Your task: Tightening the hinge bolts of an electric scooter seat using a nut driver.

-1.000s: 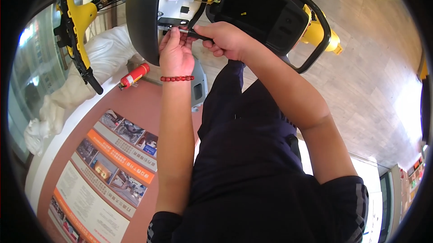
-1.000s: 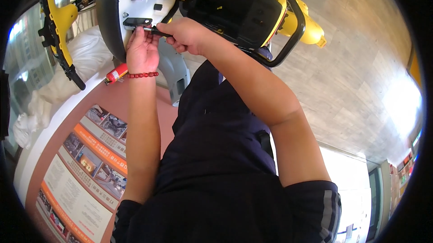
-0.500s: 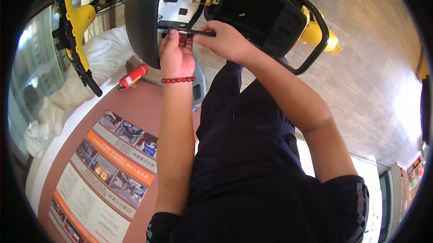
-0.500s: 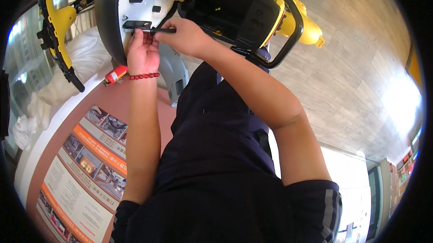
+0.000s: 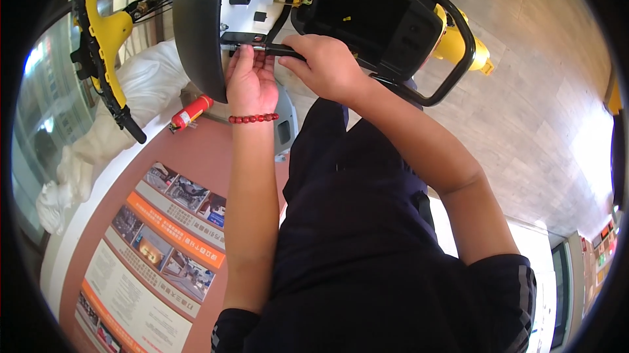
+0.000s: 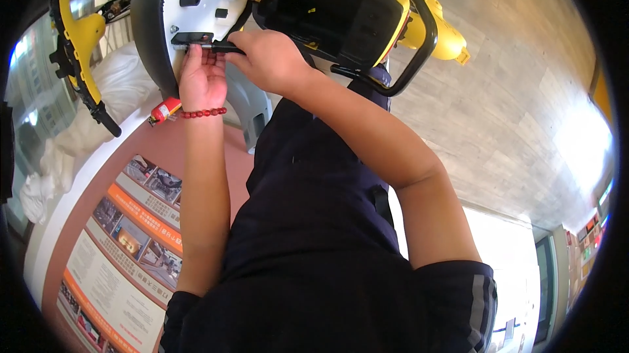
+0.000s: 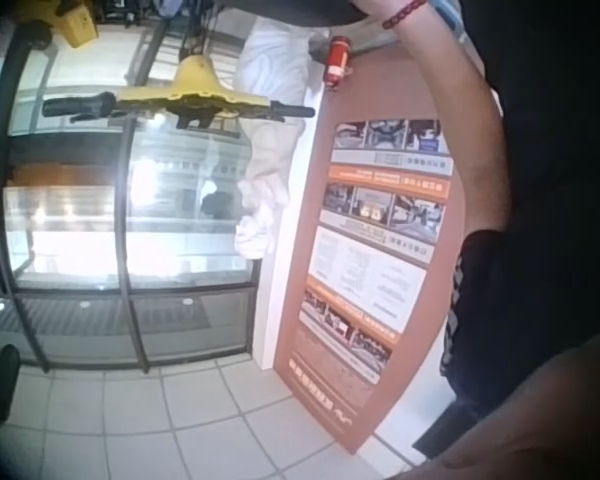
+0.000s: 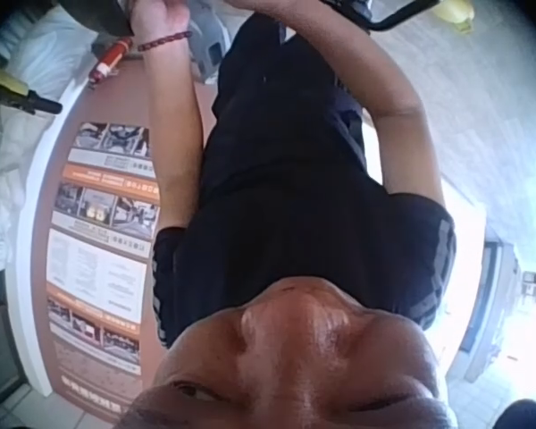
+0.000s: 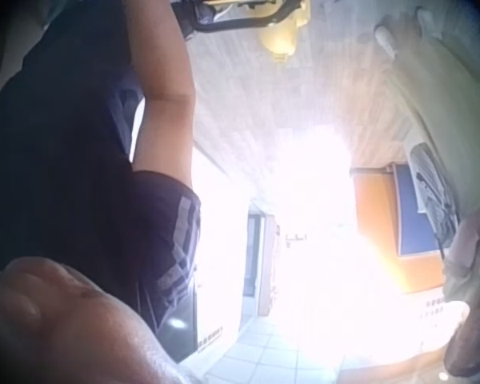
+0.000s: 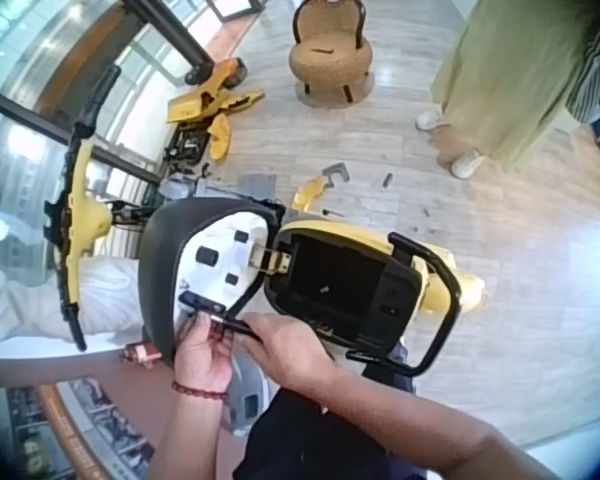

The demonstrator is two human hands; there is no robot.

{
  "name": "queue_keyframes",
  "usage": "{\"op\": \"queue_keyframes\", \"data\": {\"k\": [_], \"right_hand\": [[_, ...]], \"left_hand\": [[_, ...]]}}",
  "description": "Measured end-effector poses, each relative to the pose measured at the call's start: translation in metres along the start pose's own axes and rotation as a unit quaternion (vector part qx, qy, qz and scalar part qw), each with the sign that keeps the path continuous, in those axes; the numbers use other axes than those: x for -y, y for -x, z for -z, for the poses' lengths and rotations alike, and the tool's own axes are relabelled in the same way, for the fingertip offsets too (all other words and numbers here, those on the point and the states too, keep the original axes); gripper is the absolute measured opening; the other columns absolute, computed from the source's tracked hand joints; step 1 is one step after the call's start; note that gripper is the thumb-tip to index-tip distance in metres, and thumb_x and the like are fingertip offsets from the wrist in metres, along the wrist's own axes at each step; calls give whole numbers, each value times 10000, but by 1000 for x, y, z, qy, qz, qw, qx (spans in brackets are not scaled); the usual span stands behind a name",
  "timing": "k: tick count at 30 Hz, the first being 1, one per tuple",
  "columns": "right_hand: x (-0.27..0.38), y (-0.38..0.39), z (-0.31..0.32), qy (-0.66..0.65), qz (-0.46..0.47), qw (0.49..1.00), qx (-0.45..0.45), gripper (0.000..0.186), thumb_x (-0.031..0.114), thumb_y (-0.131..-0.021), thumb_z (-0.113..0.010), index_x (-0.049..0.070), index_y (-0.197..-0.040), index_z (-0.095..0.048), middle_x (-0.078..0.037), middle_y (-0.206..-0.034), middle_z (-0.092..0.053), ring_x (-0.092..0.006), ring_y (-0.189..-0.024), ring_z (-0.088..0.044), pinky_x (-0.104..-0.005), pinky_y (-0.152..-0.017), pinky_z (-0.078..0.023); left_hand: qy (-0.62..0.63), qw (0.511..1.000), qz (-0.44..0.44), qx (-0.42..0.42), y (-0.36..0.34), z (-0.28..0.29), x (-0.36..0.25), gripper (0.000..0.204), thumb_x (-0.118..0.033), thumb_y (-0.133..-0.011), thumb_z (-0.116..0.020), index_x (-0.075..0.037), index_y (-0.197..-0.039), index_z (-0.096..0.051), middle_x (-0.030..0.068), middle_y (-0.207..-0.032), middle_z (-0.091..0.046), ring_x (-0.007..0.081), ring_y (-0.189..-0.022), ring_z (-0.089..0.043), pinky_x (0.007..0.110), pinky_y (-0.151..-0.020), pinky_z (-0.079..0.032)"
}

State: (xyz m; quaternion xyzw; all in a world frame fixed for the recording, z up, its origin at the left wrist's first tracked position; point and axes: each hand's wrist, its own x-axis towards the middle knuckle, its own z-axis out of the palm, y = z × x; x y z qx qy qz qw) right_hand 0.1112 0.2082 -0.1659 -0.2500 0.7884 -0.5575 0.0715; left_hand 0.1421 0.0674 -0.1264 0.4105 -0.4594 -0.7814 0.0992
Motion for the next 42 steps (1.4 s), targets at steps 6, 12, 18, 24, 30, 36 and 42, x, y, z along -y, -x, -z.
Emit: {"op": "queue_keyframes", "data": {"k": [6, 12, 18, 24, 30, 36, 42], "right_hand": [[-11, -15, 8, -487, -393, 745, 231, 326, 314, -884, -522, -2, -947, -575, -23, -666, -517, -127, -554, -464, -277, -530, -411], [2, -9, 3, -174, -173, 963, 110, 327, 338, -883, -529, 22, -942, -588, 8, -612, -467, -91, -513, -410, -239, -474, -371], [1, -23, 6, -261, -244, 910, 210, 292, 312, -875, -535, 33, -931, -602, -72, -613, -519, -180, -502, -475, -288, -483, -388], [5, -25, 10, -306, -286, 878, 233, 321, 309, -861, -533, 2, -933, -592, -185, -657, -570, -294, -580, -560, -377, -530, -428], [16, -19, 1, 34, -74, 991, 110, 330, 297, -874, -490, -5, -810, -606, -196, -692, -602, -347, -647, -573, -403, -593, -444], [17, -33, 15, -239, -243, 924, 174, 374, 333, -882, -478, -5, -804, -618, -143, -575, -533, -217, -556, -524, -335, -553, -427], [21, -30, 16, -280, -316, 883, 205, 384, 343, -882, -482, -13, -826, -614, -144, -615, -531, -203, -553, -501, -329, -556, -422]], "left_hand": [[-42, 995, -5, 92, 4, 8, -2, 187, -186, -905, -507, -28, -992, -556, 77, -953, -597, 203, -871, -547, 353, -797, -442], [-8, 1000, -8, 28, -1, 7, 2, 167, -158, -911, -493, -29, -996, -558, 69, -948, -600, 179, -861, -549, 348, -800, -450], [-23, 999, -4, 23, 5, 5, -4, 171, -149, -916, -482, -27, -1009, -558, 64, -959, -595, 182, -889, -548, 341, -833, -444], [-22, 999, -5, 34, 6, -2, -4, 188, -159, -923, -472, -16, -1021, -546, 73, -969, -584, 186, -892, -539, 341, -845, -444], [-8, 1000, -10, 8, 3, -1, -2, 113, -116, -906, -498, -19, -947, -540, 71, -894, -581, 170, -815, -548, 337, -819, -453], [-8, 1000, -2, 11, 4, -3, -4, 113, -121, -908, -495, -23, -917, -550, 70, -879, -583, 169, -796, -541, 345, -808, -456], [-36, 998, 4, 60, 7, 4, -5, 193, -173, -919, -484, -33, -1038, -542, 81, -1005, -584, 197, -920, -547, 361, -874, -435]]}}
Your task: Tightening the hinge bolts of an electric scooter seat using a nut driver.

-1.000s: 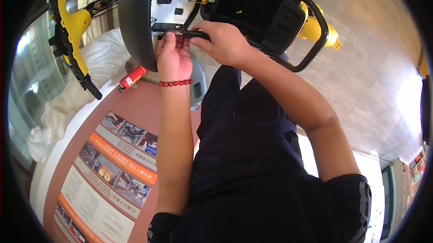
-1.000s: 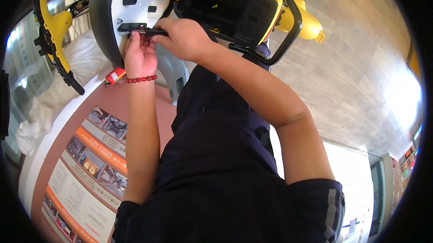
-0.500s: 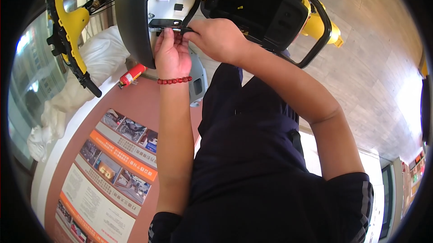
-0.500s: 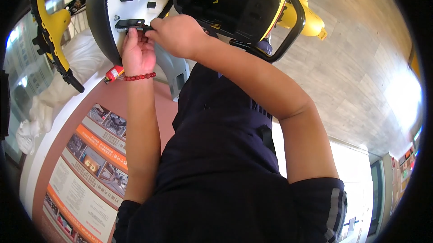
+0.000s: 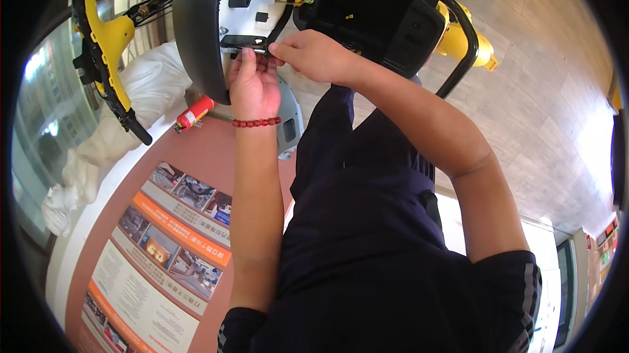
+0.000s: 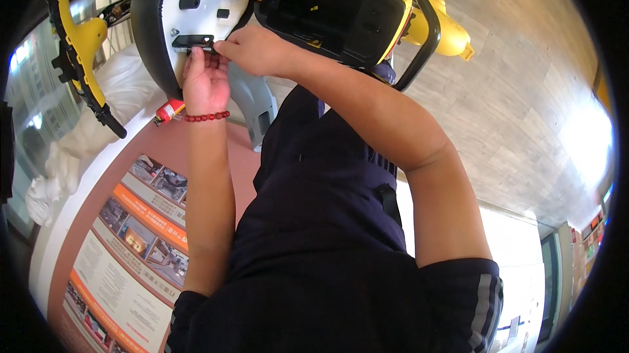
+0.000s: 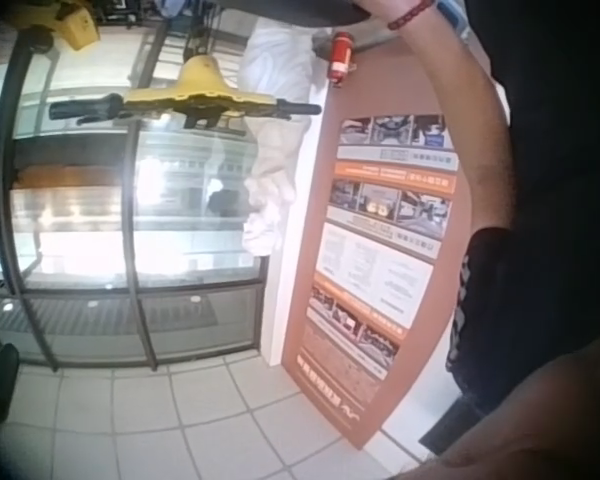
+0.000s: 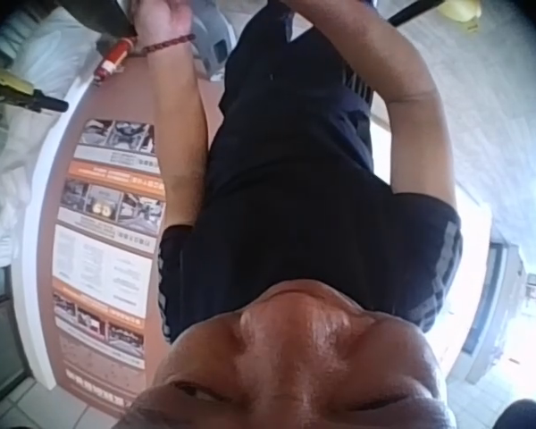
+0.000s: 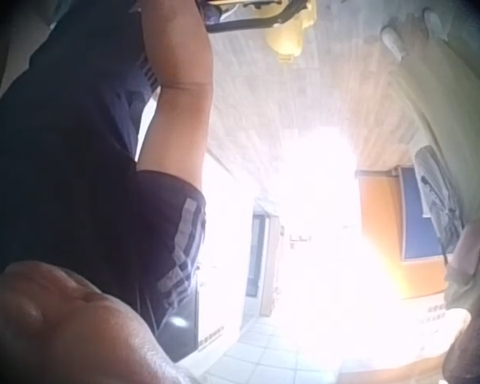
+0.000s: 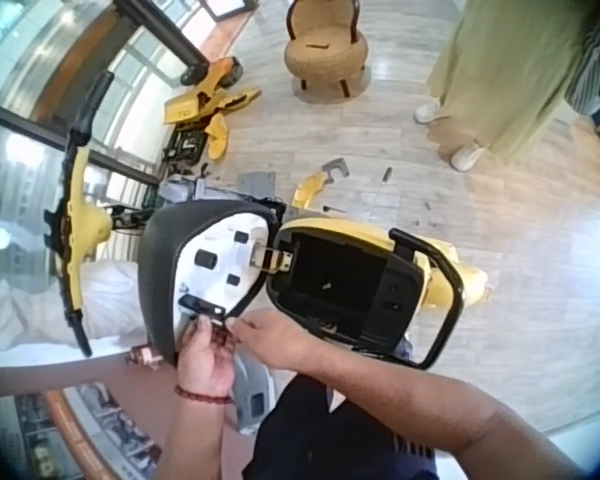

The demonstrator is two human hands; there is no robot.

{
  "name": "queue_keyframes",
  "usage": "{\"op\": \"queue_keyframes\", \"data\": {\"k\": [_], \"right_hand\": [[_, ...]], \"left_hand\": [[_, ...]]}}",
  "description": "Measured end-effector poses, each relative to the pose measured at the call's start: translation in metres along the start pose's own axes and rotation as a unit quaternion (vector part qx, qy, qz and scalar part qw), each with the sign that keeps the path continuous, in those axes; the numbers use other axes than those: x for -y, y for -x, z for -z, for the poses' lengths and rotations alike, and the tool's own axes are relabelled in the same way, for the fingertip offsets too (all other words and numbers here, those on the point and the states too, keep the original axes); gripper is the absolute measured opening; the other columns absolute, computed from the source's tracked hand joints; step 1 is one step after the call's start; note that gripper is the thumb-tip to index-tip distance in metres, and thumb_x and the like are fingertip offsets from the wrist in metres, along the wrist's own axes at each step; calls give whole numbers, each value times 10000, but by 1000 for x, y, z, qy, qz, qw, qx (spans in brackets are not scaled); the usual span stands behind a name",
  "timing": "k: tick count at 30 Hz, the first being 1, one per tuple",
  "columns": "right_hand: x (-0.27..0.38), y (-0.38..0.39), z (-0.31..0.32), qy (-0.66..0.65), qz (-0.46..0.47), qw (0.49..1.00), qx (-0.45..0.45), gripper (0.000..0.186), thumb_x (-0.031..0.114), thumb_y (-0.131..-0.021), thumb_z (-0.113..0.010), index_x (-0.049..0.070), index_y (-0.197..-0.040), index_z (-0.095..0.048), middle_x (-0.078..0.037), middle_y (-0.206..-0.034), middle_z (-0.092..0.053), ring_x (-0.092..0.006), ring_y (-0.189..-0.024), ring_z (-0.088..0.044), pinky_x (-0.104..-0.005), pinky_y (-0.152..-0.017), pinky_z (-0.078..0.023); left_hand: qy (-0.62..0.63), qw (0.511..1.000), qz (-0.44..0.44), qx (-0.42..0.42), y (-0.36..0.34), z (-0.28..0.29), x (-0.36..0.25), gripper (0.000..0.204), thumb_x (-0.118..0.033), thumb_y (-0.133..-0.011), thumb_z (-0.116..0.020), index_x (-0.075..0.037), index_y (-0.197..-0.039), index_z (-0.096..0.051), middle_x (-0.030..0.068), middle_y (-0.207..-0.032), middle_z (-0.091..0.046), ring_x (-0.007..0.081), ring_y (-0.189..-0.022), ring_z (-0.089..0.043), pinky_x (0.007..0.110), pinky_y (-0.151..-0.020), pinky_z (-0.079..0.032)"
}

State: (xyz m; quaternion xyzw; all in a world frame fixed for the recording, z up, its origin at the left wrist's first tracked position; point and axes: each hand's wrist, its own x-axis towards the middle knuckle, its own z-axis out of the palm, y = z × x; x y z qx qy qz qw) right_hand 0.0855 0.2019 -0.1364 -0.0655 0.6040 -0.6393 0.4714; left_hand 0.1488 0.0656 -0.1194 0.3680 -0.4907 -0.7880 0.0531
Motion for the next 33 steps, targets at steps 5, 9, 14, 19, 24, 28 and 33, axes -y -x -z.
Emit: {"op": "queue_keyframes", "data": {"k": [5, 9, 14, 19, 24, 28, 33], "right_hand": [[-19, -3, -8, 290, 241, 916, -137, 339, 320, -850, -535, -6, -786, -600, -200, -665, -578, -337, -631, -574, -397, -572, -441], [-16, -7, -12, 296, 227, 916, -145, 320, 313, -835, -554, 2, -768, -591, -197, -669, -586, -375, -641, -566, -417, -579, -451], [-8, -7, -8, 211, 197, 952, -98, 331, 331, -836, -547, 9, -765, -578, -197, -665, -584, -387, -648, -565, -433, -597, -462], [-43, 8, 6, 329, 191, 917, -116, 346, 361, -849, -512, 23, -821, -577, -201, -770, -609, -373, -754, -586, -441, -688, -469], [-71, 89, 50, 395, 143, 899, -128, 304, 338, -861, -506, 38, -842, -549, -183, -799, -591, -366, -783, -582, -446, -673, -464], [-96, 178, 94, 320, 51, 881, -345, 286, 317, -858, -520, 33, -841, -535, -222, -784, -582, -392, -764, -571, -468, -645, -448], [-157, 255, 141, 293, -104, 812, -493, 304, 334, -874, -510, 41, -802, -551, -214, -714, -589, -386, -703, -586, -482, -621, -441]], "left_hand": [[34, 998, 3, -47, -4, -3, 2, 96, -108, -899, -514, -27, -928, -555, 60, -869, -594, 155, -780, -549, 310, -749, -471], [37, 998, 0, -46, -7, -1, 0, 83, -98, -892, -525, -27, -924, -553, 57, -870, -594, 150, -780, -549, 296, -751, -470], [17, 998, 7, -54, -3, -6, -4, 105, -118, -907, -502, -24, -916, -548, 54, -864, -591, 142, -776, -545, 291, -747, -467], [-144, 982, 94, 82, 37, -7, -16, 170, -140, -918, -481, 1, -987, -546, 60, -888, -608, 120, -763, -567, 248, -732, -466], [-515, 806, -239, 168, 63, -2, -96, 239, -88, -891, -517, 38, -1091, -554, 93, -1021, -610, 128, -885, -580, 250, -763, -471], [-650, 635, -409, 86, 16, -8, -138, 512, -180, -780, -656, -25, -1230, -467, 247, -1183, -501, 340, -1108, -487, 385, -942, -382], [-691, 616, -347, 155, -4, 6, -94, 846, -321, -686, -730, -194, -1388, -276, 319, -1306, -303, 430, -1213, -346, 471, -1007, -294]]}}
